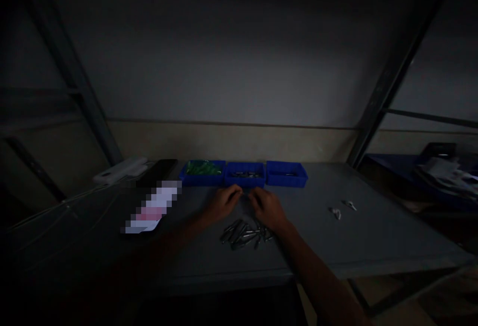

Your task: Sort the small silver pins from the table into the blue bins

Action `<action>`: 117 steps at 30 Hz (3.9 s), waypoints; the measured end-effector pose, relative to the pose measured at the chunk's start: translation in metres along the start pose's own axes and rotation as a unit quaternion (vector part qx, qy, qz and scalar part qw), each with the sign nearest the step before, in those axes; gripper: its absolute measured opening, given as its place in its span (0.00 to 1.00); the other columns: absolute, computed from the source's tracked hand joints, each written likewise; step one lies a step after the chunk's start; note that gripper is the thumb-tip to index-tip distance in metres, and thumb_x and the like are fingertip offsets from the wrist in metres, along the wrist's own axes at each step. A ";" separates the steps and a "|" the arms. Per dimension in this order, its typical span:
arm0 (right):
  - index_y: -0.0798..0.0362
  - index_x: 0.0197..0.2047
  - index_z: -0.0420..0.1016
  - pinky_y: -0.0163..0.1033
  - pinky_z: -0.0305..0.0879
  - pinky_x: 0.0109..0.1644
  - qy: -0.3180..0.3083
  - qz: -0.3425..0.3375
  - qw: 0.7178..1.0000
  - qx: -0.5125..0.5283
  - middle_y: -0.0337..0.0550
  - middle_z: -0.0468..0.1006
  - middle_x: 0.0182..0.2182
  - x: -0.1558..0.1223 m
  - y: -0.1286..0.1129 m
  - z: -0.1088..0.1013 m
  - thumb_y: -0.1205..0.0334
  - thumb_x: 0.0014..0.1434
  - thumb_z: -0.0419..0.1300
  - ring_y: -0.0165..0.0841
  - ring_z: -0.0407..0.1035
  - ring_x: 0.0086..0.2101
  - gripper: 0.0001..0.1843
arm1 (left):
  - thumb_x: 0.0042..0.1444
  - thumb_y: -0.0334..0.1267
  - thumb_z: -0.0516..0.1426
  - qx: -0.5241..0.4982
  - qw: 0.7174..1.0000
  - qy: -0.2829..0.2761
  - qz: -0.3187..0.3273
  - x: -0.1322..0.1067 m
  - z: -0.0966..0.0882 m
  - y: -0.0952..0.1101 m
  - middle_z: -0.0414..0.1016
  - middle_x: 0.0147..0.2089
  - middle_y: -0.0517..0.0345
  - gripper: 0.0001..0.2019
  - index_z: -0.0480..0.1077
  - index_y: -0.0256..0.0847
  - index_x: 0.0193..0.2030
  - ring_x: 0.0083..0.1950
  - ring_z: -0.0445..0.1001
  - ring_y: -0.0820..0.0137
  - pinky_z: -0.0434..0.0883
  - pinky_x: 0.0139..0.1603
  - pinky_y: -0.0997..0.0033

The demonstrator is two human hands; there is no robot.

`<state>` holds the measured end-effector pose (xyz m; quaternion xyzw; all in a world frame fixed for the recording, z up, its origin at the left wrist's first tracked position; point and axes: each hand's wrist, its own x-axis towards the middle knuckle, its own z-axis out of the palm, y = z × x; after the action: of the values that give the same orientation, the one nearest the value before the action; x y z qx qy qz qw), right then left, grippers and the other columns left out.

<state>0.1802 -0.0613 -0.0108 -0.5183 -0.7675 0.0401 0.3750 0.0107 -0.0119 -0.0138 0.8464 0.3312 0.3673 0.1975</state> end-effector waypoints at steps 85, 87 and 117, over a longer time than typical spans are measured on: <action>0.53 0.35 0.68 0.35 0.60 0.36 0.048 -0.015 0.998 -0.023 0.44 0.74 0.31 -0.001 0.002 0.004 0.60 0.61 0.48 0.33 0.68 0.32 0.10 | 0.57 0.39 0.49 -0.015 1.000 -0.006 -0.006 0.001 -0.007 0.001 0.72 0.31 0.61 0.08 0.67 0.40 0.37 0.32 0.70 0.74 0.64 0.34 0.77; 0.53 0.35 0.68 0.35 0.59 0.35 0.045 -0.010 0.999 -0.020 0.44 0.74 0.30 -0.001 0.000 0.004 0.60 0.60 0.49 0.32 0.68 0.30 0.09 | 0.57 0.39 0.49 -0.008 1.000 -0.009 -0.010 0.001 -0.008 0.003 0.72 0.31 0.61 0.08 0.66 0.40 0.35 0.32 0.70 0.74 0.64 0.34 0.78; 0.52 0.35 0.68 0.35 0.59 0.34 0.048 -0.016 0.999 -0.011 0.42 0.73 0.29 -0.002 0.000 0.003 0.60 0.60 0.50 0.31 0.66 0.28 0.08 | 0.58 0.41 0.49 -0.023 1.000 -0.014 -0.014 0.000 -0.006 0.003 0.72 0.30 0.61 0.09 0.67 0.39 0.38 0.31 0.70 0.74 0.63 0.32 0.78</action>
<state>0.1788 -0.0623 -0.0137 -0.5115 -0.7571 0.0013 0.4063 0.0073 -0.0141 -0.0080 0.8419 0.3318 0.3600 0.2270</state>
